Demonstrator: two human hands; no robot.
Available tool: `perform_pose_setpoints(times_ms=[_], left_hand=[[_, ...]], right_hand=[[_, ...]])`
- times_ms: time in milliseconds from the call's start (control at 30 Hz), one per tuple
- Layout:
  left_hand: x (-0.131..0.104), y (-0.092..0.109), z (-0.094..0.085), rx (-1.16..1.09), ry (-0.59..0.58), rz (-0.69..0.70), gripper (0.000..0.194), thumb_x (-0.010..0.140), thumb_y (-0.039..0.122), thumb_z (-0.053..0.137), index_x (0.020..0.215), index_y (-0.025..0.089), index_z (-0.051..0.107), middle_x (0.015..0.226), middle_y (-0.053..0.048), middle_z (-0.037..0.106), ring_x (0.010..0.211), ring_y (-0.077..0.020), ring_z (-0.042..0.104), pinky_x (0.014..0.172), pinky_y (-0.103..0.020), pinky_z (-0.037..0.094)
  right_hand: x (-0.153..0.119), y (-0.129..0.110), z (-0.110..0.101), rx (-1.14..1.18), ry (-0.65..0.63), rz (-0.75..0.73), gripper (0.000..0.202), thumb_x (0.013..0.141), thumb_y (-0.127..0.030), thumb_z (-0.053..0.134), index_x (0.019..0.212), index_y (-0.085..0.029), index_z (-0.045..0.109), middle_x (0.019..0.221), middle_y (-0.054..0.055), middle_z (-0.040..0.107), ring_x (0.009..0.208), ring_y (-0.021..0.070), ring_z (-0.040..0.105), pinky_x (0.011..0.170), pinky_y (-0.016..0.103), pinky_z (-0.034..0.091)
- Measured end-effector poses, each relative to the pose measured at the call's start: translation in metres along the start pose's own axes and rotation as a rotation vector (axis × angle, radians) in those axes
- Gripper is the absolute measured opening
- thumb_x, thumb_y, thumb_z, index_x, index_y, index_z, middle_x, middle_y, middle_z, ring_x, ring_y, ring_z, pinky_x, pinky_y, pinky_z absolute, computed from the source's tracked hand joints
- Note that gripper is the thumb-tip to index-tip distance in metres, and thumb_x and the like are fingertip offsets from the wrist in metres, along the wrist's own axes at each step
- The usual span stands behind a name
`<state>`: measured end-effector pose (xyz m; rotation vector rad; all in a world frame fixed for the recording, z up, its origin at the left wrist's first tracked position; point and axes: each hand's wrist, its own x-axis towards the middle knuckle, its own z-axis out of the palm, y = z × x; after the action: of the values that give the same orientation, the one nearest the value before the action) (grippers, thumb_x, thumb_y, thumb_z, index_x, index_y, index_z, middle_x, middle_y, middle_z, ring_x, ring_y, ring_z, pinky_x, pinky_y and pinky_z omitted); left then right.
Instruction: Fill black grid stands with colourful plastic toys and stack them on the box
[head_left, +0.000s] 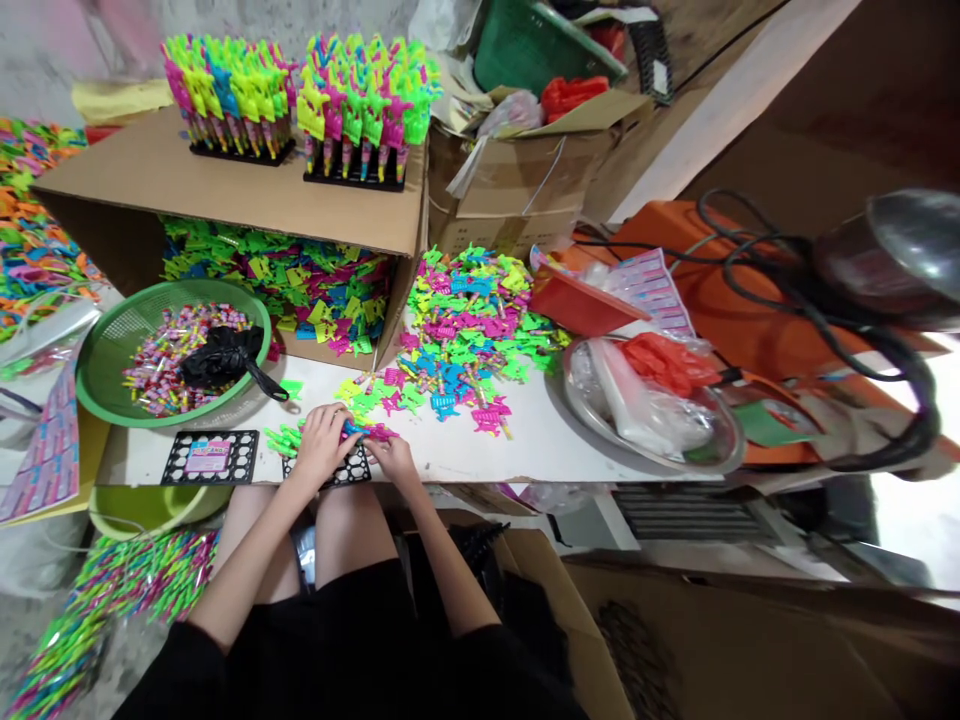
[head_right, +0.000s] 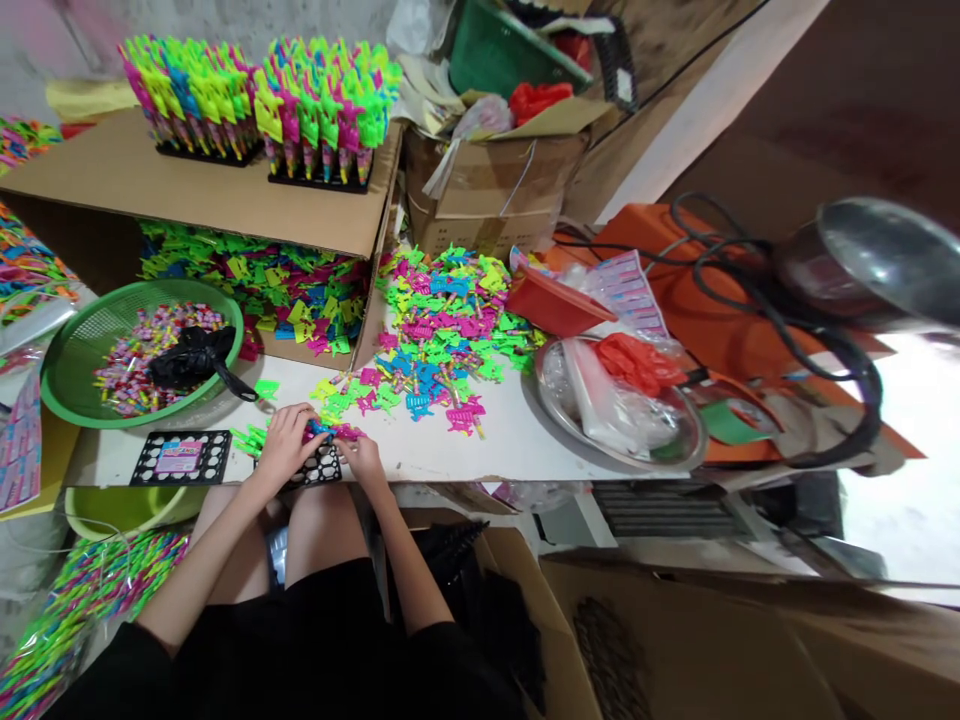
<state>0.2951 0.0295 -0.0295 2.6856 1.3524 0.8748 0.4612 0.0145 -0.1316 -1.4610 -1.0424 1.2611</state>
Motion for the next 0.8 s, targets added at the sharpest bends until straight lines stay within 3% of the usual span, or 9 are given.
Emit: perform_pose_setpoints(times_ms=[433,633,800], left_hand=[[-0.005,-0.003,0.001,-0.001,0.004,-0.001,0.026,0.089,0.038,0.054,0.104,0.017,0.055,0.108,-0.010,0.060,0.102,-0.0243,0.053,0.087,-0.037,0.041],[-0.006,-0.002,0.001,-0.011,0.018,-0.012,0.025,0.089,0.037,0.054,0.104,0.018,0.055,0.108,-0.009,0.061,0.102,-0.0242,0.053,0.088,-0.037,0.041],[-0.007,-0.003,0.001,-0.017,0.021,-0.027,0.024,0.089,0.036,0.054,0.104,0.018,0.056,0.107,-0.009,0.061,0.102,-0.0241,0.053,0.087,-0.037,0.041]], right_hand=[[0.004,0.004,0.004,-0.052,-0.001,0.000,0.033,0.070,-0.044,0.069,0.086,-0.015,0.069,0.070,0.007,0.071,0.066,0.0241,0.070,0.058,0.035,0.060],[0.004,0.006,0.008,-0.241,0.056,-0.086,0.021,0.075,-0.039,0.066,0.077,-0.018,0.067,0.063,0.006,0.069,0.063,0.0234,0.068,0.060,0.033,0.056],[0.003,0.013,0.014,-0.198,0.015,-0.131,0.020,0.077,-0.036,0.061,0.083,-0.018,0.066,0.067,0.004,0.070,0.060,0.0205,0.066,0.058,0.030,0.053]])
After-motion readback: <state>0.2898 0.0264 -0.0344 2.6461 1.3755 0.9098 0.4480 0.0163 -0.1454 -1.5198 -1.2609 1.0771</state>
